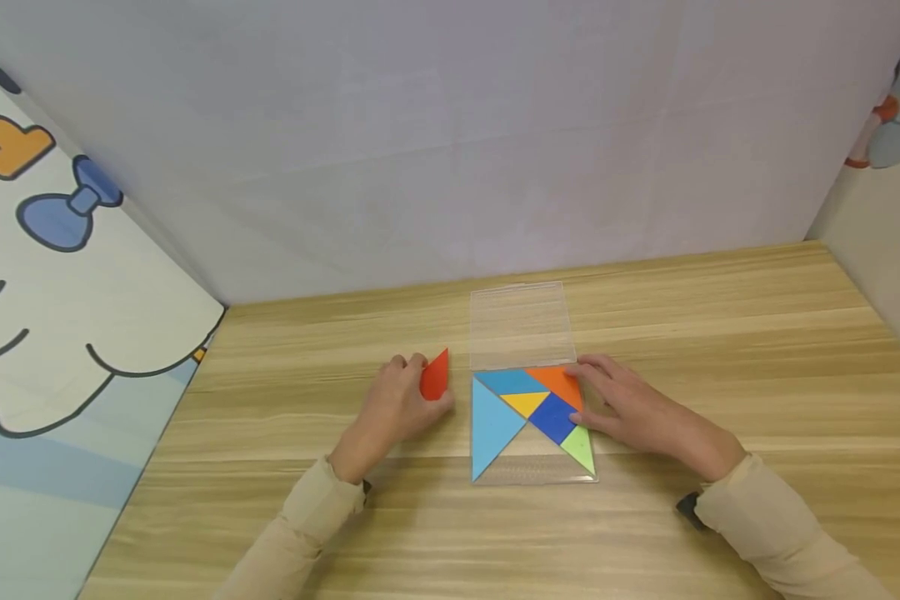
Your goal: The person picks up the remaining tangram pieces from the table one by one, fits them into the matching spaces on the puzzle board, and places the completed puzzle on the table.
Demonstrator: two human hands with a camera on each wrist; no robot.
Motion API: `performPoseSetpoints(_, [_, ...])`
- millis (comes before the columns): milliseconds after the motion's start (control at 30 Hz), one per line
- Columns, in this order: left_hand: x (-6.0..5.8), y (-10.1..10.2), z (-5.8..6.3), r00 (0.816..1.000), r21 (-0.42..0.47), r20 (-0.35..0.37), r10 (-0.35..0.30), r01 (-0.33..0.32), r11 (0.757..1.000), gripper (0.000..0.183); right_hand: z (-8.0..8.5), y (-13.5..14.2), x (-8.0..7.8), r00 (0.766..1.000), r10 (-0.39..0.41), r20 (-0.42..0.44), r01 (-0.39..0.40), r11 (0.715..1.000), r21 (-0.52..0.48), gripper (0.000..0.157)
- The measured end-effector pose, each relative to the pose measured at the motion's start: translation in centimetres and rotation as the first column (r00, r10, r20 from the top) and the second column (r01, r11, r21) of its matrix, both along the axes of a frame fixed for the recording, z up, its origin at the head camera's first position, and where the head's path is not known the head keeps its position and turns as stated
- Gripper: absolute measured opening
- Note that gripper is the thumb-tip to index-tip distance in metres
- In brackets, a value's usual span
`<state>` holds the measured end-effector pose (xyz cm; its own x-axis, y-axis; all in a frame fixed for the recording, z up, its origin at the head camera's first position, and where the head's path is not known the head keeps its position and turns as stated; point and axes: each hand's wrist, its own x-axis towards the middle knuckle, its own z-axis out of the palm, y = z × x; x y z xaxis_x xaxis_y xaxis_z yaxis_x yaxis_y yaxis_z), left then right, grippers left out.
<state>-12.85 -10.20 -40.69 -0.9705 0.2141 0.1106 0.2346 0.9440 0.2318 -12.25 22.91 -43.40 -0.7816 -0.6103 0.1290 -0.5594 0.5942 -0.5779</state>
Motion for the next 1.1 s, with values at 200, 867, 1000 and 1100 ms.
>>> performPoseSetpoints(200, [0.3, 0.3, 0.0, 0.999, -0.022, -0.03, -0.016, 0.016, 1.0, 0.034, 0.0, 0.0, 0.0, 1.0, 0.001, -0.007, -0.001, 1.0, -0.004, 0.055])
performPoseSetpoints(867, [2.2, 1.8, -0.2, 0.992, -0.023, -0.095, -0.084, 0.082, 0.996, 0.042, 0.1, 0.0, 0.1, 1.0, -0.002, 0.006, 0.002, 1.0, -0.007, 0.054])
performPoseSetpoints(1000, [2.7, 2.1, -0.2, 0.991, -0.025, -0.094, -0.1, 0.098, 0.995, 0.042, 0.1, -0.1, 0.1, 1.0, -0.001, 0.001, 0.001, 1.0, -0.003, 0.054])
performPoseSetpoints(1100, [3.0, 2.4, -0.1, 0.99, -0.025, -0.092, -0.105, 0.103, 0.994, 0.045, 0.2, -0.1, 0.1, 1.0, -0.001, 0.008, 0.001, 1.0, -0.004, 0.054])
